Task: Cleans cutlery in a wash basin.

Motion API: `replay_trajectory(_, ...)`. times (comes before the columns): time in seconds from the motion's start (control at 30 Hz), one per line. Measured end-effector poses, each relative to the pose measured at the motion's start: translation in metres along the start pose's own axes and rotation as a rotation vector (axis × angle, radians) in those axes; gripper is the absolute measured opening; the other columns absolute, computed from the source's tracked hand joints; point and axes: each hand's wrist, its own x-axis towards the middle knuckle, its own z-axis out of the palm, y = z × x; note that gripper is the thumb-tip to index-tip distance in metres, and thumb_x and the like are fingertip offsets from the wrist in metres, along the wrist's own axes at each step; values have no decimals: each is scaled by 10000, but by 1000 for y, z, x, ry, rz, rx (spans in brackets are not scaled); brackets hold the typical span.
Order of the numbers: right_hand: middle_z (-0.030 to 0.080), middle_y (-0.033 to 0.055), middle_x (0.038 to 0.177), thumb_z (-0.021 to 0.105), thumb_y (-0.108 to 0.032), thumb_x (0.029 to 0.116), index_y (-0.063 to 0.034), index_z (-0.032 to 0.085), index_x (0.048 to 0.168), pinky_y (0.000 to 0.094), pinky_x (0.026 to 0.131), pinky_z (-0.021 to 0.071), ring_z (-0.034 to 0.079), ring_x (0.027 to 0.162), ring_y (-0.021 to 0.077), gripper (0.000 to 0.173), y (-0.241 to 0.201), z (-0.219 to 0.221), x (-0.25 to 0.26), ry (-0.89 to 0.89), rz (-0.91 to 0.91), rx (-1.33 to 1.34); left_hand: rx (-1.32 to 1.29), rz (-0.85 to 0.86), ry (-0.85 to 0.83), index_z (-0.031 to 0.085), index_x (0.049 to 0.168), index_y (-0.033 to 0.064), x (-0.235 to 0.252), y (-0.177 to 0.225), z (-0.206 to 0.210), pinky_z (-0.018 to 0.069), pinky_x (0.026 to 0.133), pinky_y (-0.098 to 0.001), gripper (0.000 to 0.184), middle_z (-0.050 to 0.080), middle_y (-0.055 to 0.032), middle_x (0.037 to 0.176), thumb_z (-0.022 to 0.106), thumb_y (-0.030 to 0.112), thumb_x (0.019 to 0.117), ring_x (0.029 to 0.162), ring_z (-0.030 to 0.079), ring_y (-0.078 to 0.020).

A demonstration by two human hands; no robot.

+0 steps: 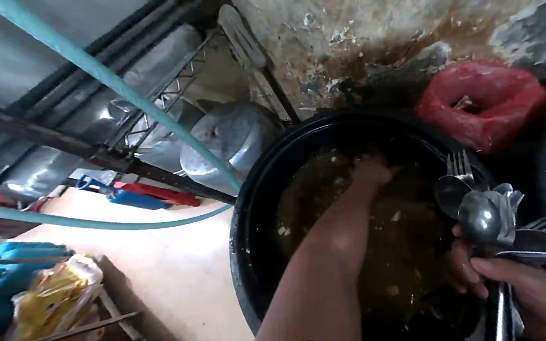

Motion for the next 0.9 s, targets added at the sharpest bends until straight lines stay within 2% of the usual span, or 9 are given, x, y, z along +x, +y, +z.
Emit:
replay_trajectory(0.07,661,-45,734,685,-265,932,-242,732,1080,289,669,568,637,650,87,157,1,0,2,-9,-15,-6,-9,83,-64,510,1520,245,-25,19,10,353,1060,-752,648,343,-163,1634,646,535,957,1480,299,-479)
replay_trajectory(0.17,659,-53,720,678,-254,928,-235,744,1051,292,684,565,638,655,81,141,2,3,4,-20,-23,17,47,184,-236,487,1507,84,-72,36,22,331,1096,-727,682,226,-194,1673,741,357,936,1509,240,-468)
replay_trajectory(0.27,648,-39,696,711,-223,892,-202,746,1018,304,676,576,635,628,92,132,2,8,3,53,-7,54,271,413,-283,585,1439,184,-97,16,64,378,1020,-765,512,389,-140,1609,691,348,965,1489,290,-462)
replay_trajectory(0.37,636,-51,675,733,-233,873,-214,737,1022,293,669,579,630,611,84,151,1,11,3,96,-1,38,331,475,-324,480,1524,180,-124,-22,79,247,1073,-822,612,322,-100,1661,691,317,966,1528,209,-473)
replay_trajectory(0.5,619,-56,663,748,-253,843,-221,738,968,292,654,577,623,603,88,130,1,11,4,154,33,-9,318,328,-274,425,1561,324,-143,-79,60,233,1083,-828,668,242,-44,1701,684,398,950,1545,170,-459)
replay_trajectory(0.63,620,-53,663,777,-267,825,-209,749,963,288,660,580,623,603,88,152,2,9,5,151,40,5,316,112,-260,363,1585,386,-148,-128,25,370,1051,-752,747,264,-36,1689,700,492,927,1470,351,-436)
replay_trajectory(0.7,613,-49,656,781,-257,815,-204,737,977,290,645,576,618,593,88,176,3,9,6,172,32,8,302,32,-242,375,1585,361,-149,-148,15,320,1077,-781,761,234,-85,1695,729,443,916,1487,291,-481)
replay_trajectory(0.8,604,-60,649,759,-249,821,-209,736,958,273,635,565,609,587,74,145,3,10,5,190,26,4,300,-60,-213,447,1550,286,-156,-166,1,449,1033,-696,703,317,-136,1644,734,373,914,1447,363,-474)
replay_trajectory(0.9,596,-60,633,769,-243,800,-211,733,977,277,617,567,607,571,76,183,3,12,6,226,14,-10,306,-116,-294,443,1555,201,-166,-168,-4,457,1043,-678,698,357,-192,1613,699,401,937,1443,379,-471)
